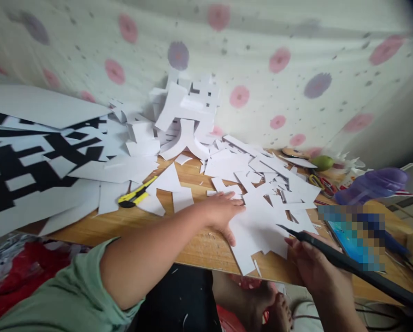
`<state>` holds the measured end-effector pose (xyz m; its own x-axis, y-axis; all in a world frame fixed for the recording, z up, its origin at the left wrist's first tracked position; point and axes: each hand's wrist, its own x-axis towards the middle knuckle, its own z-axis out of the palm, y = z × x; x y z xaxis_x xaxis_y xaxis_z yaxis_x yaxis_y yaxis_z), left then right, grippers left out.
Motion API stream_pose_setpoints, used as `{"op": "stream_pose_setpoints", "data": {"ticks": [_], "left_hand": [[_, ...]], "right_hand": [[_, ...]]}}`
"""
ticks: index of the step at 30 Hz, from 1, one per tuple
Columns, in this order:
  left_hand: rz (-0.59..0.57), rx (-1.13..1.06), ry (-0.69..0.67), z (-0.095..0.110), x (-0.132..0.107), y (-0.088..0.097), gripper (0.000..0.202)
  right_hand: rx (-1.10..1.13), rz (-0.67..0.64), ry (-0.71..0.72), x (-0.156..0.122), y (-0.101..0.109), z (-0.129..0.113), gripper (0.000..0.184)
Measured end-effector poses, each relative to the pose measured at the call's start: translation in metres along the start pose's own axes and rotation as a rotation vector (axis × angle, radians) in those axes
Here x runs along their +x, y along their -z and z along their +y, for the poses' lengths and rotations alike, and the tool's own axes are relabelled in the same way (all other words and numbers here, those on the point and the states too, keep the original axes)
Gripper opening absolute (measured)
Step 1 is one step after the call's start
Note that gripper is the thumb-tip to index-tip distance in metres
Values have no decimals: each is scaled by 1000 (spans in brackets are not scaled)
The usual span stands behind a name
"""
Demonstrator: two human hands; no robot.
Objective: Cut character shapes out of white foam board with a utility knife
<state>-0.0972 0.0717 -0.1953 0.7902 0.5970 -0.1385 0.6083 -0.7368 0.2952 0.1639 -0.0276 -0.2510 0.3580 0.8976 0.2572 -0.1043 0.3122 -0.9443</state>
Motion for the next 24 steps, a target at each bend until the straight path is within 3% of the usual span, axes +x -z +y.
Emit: {"op": "stream_pose_setpoints", "data": {"ticks": [3, 6, 10, 15, 20, 24], "left_hand": [[150, 18, -32, -1, 5, 4, 73], [384, 11, 30, -2, 13, 10, 39], [560, -26, 84, -8, 17, 11, 27], [545, -46, 47, -20, 19, 1, 27], [489, -3, 4, -30, 20, -7, 28], [479, 16, 25, -34, 18, -9, 29]], "right_hand": [[83, 96, -15, 8, -10, 1, 27], [94, 135, -46, 13, -17, 1, 34], [56, 132, -108, 14, -16, 8, 20], [48, 102, -173, 12, -13, 8, 15], [129, 51, -217, 9, -13, 2, 31], [177, 5, -269, 9, -6, 6, 29]]}}
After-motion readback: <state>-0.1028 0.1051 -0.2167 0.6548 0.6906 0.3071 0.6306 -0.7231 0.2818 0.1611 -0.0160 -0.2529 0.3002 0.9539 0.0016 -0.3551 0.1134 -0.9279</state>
